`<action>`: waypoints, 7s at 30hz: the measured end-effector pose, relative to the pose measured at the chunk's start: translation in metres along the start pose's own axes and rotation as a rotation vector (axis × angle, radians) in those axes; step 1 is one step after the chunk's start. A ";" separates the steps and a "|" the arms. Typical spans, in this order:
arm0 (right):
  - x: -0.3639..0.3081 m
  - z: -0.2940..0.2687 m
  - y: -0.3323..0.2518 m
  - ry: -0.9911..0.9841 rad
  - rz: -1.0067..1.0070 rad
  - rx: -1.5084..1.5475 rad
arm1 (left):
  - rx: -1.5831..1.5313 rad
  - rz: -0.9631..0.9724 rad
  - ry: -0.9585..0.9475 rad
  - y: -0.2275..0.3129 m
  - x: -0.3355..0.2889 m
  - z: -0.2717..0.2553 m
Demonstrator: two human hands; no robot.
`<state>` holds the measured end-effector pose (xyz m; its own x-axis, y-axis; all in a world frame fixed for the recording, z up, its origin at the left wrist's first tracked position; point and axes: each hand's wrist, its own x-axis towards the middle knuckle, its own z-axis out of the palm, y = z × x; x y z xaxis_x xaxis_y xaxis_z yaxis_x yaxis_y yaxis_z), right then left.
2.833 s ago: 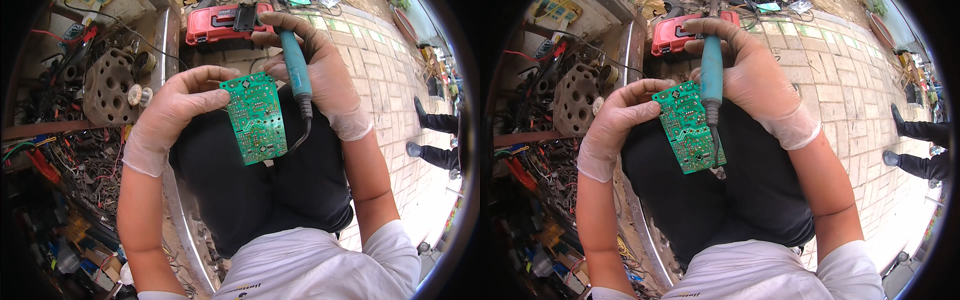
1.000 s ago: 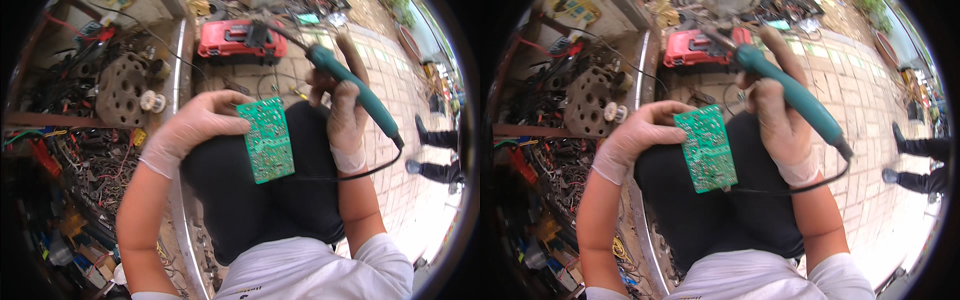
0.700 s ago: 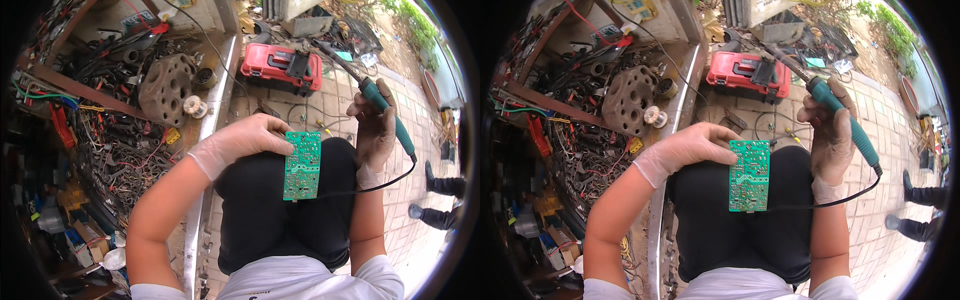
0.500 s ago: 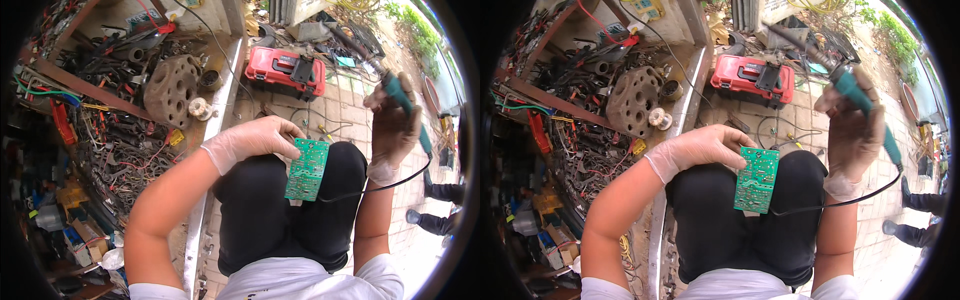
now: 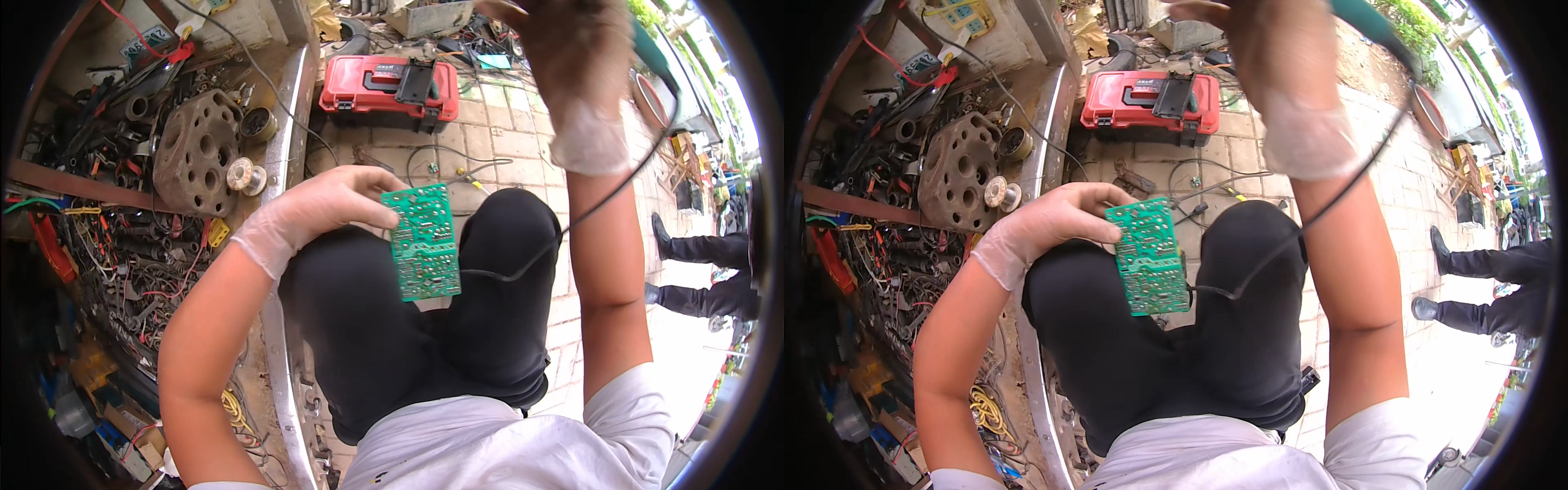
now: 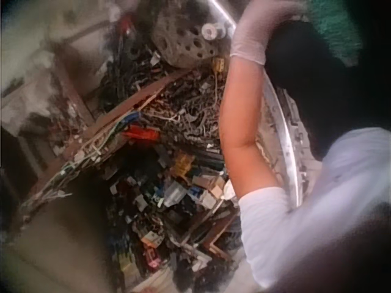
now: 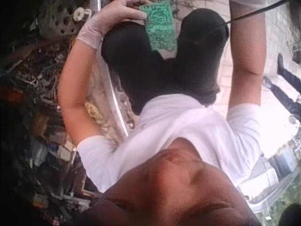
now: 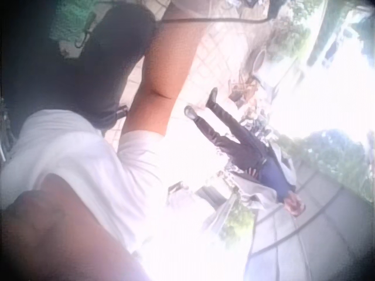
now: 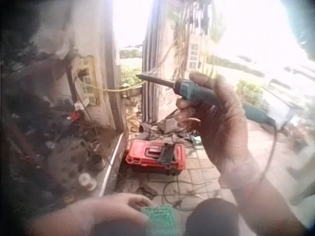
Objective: The person cleans the tip of a soldering iron with a screwdriver, then picks up a green circuit board and solders several points on it using solder wire. The person holds the board steady with one hand while applying the soldering iron and wire with the other.
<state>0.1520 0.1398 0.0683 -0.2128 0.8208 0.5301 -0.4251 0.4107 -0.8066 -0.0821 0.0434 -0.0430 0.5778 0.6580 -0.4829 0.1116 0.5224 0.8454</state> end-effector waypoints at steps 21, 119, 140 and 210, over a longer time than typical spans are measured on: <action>-0.040 -0.048 0.030 0.064 0.016 0.394 | -0.254 0.137 0.365 -0.008 -0.028 -0.017; -0.011 -0.035 0.092 0.100 0.210 -0.042 | 0.065 0.056 0.191 0.034 -0.036 0.059; -0.015 0.065 0.167 -0.432 0.531 -0.058 | -0.124 0.206 0.245 -0.014 -0.051 0.014; -0.014 0.098 0.240 -0.548 0.273 -0.444 | -0.267 0.127 0.257 -0.006 -0.047 0.006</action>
<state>-0.0331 0.1882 -0.1074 -0.7161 0.6490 0.2570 0.0750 0.4376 -0.8960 -0.1055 0.0061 -0.0235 0.3483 0.8233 -0.4482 -0.1817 0.5283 0.8294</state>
